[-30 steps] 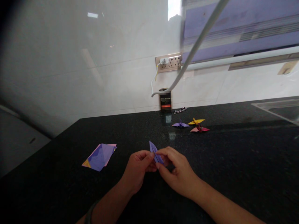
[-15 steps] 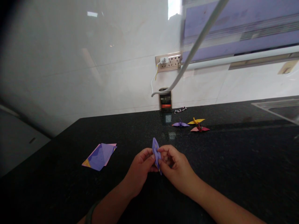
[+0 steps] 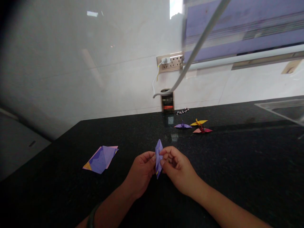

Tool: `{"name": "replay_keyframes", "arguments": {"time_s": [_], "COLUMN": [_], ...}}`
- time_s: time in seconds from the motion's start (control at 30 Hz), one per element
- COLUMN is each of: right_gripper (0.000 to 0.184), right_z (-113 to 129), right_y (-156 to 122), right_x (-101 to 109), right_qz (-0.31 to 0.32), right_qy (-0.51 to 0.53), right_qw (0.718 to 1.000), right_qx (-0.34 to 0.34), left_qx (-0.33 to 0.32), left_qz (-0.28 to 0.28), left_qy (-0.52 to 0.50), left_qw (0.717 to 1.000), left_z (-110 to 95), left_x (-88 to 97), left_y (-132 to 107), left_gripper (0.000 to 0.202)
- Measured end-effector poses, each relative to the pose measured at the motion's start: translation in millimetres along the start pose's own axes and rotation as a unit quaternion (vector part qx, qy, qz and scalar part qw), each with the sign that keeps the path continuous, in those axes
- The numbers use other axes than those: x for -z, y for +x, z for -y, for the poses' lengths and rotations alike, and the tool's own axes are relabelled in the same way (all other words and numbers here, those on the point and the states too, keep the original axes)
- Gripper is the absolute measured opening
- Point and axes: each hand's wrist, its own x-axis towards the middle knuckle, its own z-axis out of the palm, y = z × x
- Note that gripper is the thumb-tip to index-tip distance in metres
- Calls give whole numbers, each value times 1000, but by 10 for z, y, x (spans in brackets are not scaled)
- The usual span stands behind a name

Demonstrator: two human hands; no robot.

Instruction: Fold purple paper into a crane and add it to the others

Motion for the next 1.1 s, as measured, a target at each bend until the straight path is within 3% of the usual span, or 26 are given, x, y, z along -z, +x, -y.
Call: {"name": "replay_keyframes", "arguments": {"time_s": [0.6, 0.83, 1.1], "right_gripper": [23, 21, 20], "right_z": [35, 82, 40], "right_y": [40, 29, 24], "right_x": [-9, -7, -5], "right_qz": [-20, -23, -43], "right_qy": [24, 13, -4], "right_qw": [999, 999, 999], "right_qx": [-29, -30, -30], "left_qx": [-2, -38, -108], "left_qz": [43, -11, -80], "left_qy": [-22, 61, 214], "left_qw": [999, 997, 968], "left_z": [-20, -4, -8], "left_x": [-12, 23, 43], "left_y": [-14, -4, -20], "left_gripper": [25, 24, 17]}}
